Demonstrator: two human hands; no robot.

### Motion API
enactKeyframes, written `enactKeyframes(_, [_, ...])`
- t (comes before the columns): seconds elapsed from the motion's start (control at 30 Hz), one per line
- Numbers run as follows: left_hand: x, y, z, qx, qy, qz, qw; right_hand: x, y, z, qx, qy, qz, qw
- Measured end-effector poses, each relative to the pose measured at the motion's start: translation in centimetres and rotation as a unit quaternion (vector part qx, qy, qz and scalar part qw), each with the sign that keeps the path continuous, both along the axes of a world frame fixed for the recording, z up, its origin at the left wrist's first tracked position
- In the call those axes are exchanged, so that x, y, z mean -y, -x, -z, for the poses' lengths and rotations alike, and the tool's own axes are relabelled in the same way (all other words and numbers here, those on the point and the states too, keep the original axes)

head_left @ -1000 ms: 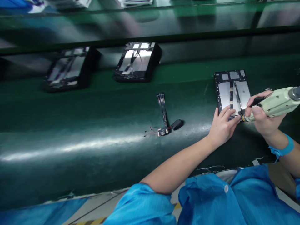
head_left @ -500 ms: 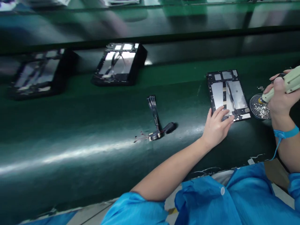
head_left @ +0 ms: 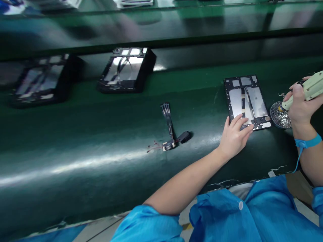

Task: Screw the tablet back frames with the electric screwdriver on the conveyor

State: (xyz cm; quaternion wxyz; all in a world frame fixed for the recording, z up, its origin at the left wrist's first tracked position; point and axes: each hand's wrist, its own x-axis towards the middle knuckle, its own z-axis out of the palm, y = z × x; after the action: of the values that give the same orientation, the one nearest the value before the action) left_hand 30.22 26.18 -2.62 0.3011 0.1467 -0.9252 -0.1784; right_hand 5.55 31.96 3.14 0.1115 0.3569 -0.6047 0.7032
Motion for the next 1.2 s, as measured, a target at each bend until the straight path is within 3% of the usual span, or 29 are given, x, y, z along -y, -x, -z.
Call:
enactKeyframes(0.17, [0.0, 0.1, 0.2, -0.018, -0.014, 0.004, 1.0, -0.1, -0.3, -0.9, -0.004, 0.014, 0.002, 1.0])
enactKeyframes(0.3, [0.0, 0.3, 0.5, -0.036, -0.023, 0.004, 0.999, -0.2, -3.2, -3.1, -0.014, 0.065, -0.038, 0.997])
enactKeyframes(0.43, [0.0, 0.5, 0.5, -0.02, -0.034, 0.003, 0.999, -0.4, -7.9, -4.2, 0.021, 0.044, -0.153, 0.987])
enactKeyframes(0.53, [0.1, 0.4, 0.4, -0.013, -0.044, 0.005, 0.999, -0.4, -10.2, -3.6, 0.023, 0.005, -0.246, 0.969])
enactKeyframes(0.63, [0.1, 0.4, 0.4, -0.009, -0.048, 0.007, 0.999, -0.4, -11.0, -2.7, 0.02, 0.001, -0.298, 0.954])
enactKeyframes(1.2, [0.0, 0.5, 0.2, 0.006, -0.064, 0.005, 0.998, -0.8, -11.1, -1.7, 0.037, -0.047, -0.299, 0.952])
